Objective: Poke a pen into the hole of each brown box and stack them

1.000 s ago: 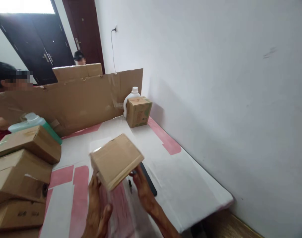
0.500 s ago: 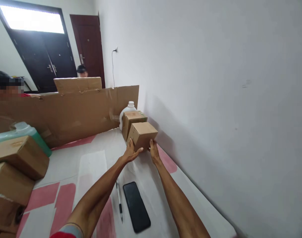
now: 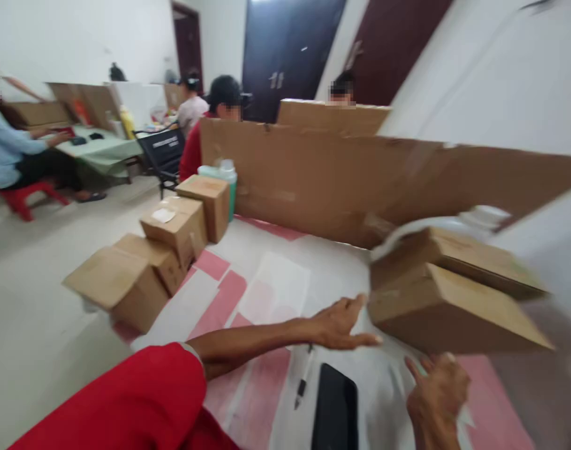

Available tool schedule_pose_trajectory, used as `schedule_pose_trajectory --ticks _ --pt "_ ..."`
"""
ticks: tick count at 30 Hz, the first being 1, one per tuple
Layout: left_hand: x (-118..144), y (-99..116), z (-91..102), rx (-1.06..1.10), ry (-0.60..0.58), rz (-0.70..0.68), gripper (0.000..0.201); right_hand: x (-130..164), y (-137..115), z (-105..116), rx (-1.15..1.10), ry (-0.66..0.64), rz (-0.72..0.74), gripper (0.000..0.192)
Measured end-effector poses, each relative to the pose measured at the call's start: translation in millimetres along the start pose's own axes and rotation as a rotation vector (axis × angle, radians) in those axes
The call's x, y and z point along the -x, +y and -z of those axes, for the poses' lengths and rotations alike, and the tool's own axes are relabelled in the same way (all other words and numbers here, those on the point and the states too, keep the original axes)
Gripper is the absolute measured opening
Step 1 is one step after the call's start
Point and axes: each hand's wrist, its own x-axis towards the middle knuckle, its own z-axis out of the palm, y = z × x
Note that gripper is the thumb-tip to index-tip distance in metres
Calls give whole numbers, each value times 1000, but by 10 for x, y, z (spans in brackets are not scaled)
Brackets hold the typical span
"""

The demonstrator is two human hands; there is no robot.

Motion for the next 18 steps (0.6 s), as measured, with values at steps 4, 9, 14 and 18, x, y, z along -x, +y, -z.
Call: schedule_pose_trajectory --ticks 4,9,14,18 --pt "1703 -49 252 -30 272 -220 97 933 -261 -579 -187 -74 -150 50" --pt "3193 213 965 -585 1114 -203 67 2106 -880 -1556 -215 -765 -121 46" --pt "3787 164 1847 -842 1928 -9 73 2845 -1191 -2192 -255 -1243 92 49" --pt "4057 -521 2022 -215 1803 433 91 3156 -1264 -2394 -166 -1482 180 85"
